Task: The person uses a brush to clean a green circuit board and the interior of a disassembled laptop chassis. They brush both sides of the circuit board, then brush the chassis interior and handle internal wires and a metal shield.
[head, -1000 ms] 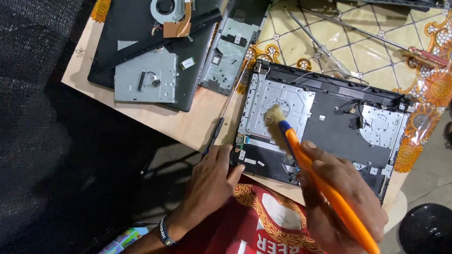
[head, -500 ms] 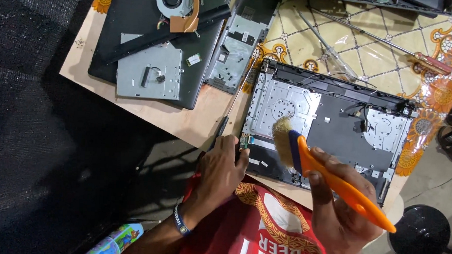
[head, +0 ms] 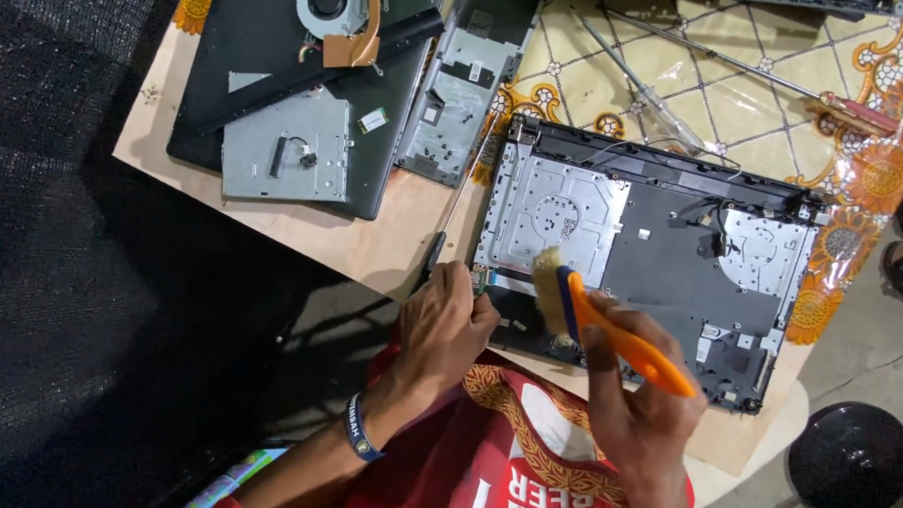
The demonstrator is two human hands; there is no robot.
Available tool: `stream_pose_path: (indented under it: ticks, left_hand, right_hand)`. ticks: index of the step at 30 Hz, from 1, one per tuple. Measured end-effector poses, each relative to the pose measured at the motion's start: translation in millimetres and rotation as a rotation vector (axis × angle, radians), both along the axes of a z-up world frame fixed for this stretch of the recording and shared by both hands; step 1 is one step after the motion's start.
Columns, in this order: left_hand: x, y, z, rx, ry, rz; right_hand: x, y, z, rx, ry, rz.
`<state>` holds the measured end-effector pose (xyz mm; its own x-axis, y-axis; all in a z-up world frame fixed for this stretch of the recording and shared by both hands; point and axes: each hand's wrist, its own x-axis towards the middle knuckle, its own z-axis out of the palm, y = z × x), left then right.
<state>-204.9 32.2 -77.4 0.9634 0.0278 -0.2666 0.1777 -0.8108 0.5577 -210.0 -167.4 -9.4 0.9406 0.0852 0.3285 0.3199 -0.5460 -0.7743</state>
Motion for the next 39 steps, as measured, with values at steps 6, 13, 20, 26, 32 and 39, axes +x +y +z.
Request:
stream_pose_path:
  ticks: [6, 13, 20, 26, 32, 39]
  left_hand:
    - [-3.7, 0.8, -11.0, -0.049, -0.025, 0.01]
    - [-6.4, 7.5, -5.9, -0.08, -0.014, 0.023]
    - [-4.0, 10.1, -8.0, 0.013, -0.068, -0.045]
    - [4.7, 8.3, -5.0, 0.133, -0.037, -0.224]
    - [12.3, 12.7, -11.3, 0.213, -0.083, -0.348]
    - [30.2, 27.6, 29.7, -0.194, 0.223, -0.132]
  right_hand:
    - [-7.0, 4.1, -4.6, -0.119, 0.022, 0.0]
    - [-10.7, -3.5, -12.8, -0.13, 0.084, -0.017]
    - [-13.6, -4.6, -8.2, -0.119, 0.267, -0.111]
    - [0.6, -7.6, -30.8, 0.396, 0.292, -0.284]
    - [5.0, -13.5, -45.0, 0.53, 0.419, -0.44]
    - [3.2, -25.4, -63.6, 0.686, 0.396, -0.383]
